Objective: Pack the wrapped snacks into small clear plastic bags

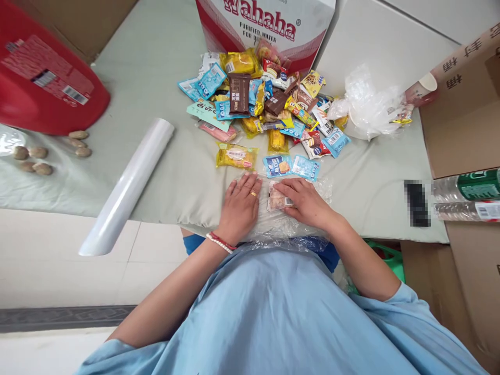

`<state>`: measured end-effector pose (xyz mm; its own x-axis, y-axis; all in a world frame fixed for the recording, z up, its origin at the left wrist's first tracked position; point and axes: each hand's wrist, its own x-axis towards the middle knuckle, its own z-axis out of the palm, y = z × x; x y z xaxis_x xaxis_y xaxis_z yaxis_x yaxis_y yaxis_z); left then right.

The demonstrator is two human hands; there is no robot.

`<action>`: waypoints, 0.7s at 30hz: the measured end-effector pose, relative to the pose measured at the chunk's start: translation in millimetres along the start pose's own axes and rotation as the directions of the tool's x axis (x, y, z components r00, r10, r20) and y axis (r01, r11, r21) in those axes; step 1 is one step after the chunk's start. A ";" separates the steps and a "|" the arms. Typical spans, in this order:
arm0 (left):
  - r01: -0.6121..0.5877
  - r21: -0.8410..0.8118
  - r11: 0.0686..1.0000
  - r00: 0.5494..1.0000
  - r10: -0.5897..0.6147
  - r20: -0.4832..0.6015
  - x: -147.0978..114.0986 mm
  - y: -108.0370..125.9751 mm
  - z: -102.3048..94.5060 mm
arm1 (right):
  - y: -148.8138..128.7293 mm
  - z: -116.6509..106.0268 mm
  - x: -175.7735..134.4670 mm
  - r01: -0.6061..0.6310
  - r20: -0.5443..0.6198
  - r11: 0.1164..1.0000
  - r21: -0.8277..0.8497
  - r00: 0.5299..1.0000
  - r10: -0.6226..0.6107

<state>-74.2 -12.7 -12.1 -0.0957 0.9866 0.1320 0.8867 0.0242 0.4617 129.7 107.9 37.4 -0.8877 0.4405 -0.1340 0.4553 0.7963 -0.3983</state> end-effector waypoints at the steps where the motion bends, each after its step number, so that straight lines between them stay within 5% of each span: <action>1: -0.003 -0.012 1.000 1.000 0.003 -0.005 -0.5 -4.0 -0.8 | 1.4 -0.5 -0.5 0.014 0.001 1.000 0.011 1.000 -0.014; 11: 0.000 0.062 0.998 0.999 0.003 -0.034 -7.5 -16.5 -12.0 | 9.3 1.5 -2.9 0.037 -0.009 0.999 0.021 0.999 -0.036; 17: -0.335 -0.103 0.936 0.937 0.343 0.067 -31.1 -37.1 -37.0 | 13.0 -9.3 -14.1 0.084 -0.070 0.988 0.131 0.995 -0.075; 21: -0.383 -0.215 0.898 0.886 0.424 0.190 -45.3 -49.2 -58.2 | 11.4 -30.1 -56.7 0.097 -0.114 0.962 0.254 0.991 -0.070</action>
<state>-139.8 -68.0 10.3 0.3770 0.9147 0.1456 0.7357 -0.3912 0.5529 187.3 104.5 67.7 -0.9039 0.4278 -0.0017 0.3343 0.7039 -0.6268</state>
